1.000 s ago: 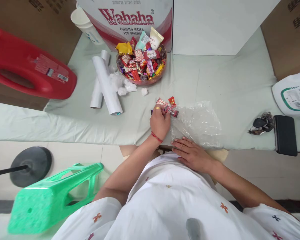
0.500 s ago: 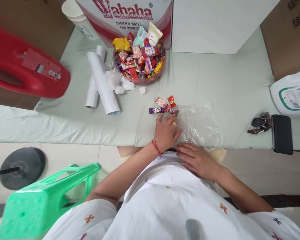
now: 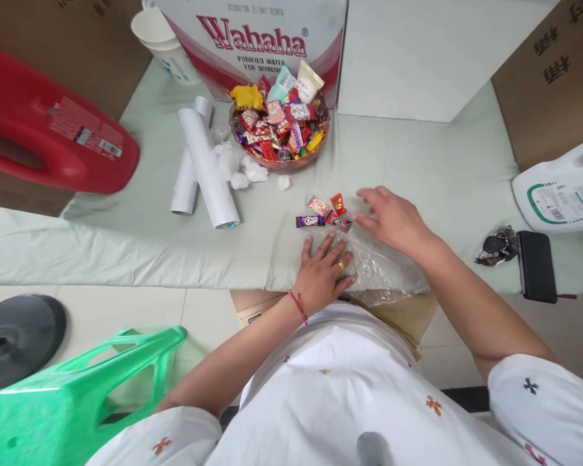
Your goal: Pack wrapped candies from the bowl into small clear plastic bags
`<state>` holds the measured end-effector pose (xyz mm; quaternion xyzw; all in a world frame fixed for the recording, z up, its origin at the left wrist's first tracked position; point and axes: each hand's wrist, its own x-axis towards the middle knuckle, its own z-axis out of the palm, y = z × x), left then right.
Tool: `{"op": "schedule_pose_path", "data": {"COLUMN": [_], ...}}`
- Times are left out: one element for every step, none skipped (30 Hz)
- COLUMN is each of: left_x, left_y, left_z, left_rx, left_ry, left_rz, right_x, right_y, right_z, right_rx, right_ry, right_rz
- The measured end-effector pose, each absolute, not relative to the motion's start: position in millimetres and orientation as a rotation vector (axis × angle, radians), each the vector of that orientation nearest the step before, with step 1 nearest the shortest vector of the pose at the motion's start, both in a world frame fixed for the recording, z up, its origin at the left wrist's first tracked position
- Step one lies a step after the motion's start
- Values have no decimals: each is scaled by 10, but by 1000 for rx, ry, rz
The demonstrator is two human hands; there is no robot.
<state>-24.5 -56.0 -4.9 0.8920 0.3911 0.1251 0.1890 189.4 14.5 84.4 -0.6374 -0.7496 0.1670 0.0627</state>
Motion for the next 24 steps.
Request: {"op": "schedule_pose_path", "data": {"left_x": [-242,-241,-241,-243,-244,-245,-243,-240,-236,-230,-223,-218,-213,-211,-211,-213,-218,-223,-230,-237,-245,-252,-260,-268], "left_y": [-559,-559,-560,-561,-562,-564,-565,-566,-566,-566,-565,-563,-559,-555,-549,-543,-536,-528,-520,-511,-501,-489,-476,-462], "left_z": [-48,-47,-47,-48,-49,-49,-47,-44,-39,-32,-23,-11,2,17,32,48,63,78,92,104,116,127,137,145], "left_rx": [2512,2514,2514,2514,2513,2513,2513,2512,2512,2509,2506,2500,2493,2485,2476,2467,2458,2450,2443,2436,2429,2421,2413,2406], "left_ry": [1099,1096,1094,1091,1088,1085,1084,1084,1086,1090,1098,1109,1122,1136,1148,1159,1167,1172,1177,1182,1185,1186,1181,1173], "left_rz": [346,342,341,344,350,358,364,368,370,368,361,350,333,311,287,260,234,208,184,163,144,127,108,89], "right_x": [1778,1668,1570,1489,1429,1391,1374,1378,1400,1438,1490,1553,1624,1700,1777,1853,1927,1996,2058,2114,2161,2200,2229,2249], "right_y": [272,377,464,540,611,683,760,844,933,1023,1109,1185,1248,1293,1319,1324,1309,1275,1223,1156,1075,985,887,786], "right_z": [802,759,719,686,661,644,633,625,619,613,609,608,615,635,670,724,795,882,976,1070,1154,1219,1260,1273], "right_rx": [-1973,-1990,-1990,-1982,-1971,-1968,-1976,-1992,-2009,-2020,-2027,-2030,-2019,-1994,-1952,-1895,-1832,-1771,-1721,-1690,-1673,-1672,-1683,-1699], "right_ry": [-2307,-2370,-2449,-2529,-2602,-2653,-2673,-2661,-2625,-2566,-2479,-2359,-2210,-2037,-1866,-1718,-1603,-1532,-1500,-1494,-1518,-1564,-1640,-1747], "right_rz": [476,471,476,486,490,482,469,467,495,560,652,765,885,987,1065,1120,1153,1173,1180,1187,1218,1277,1366,1473]}}
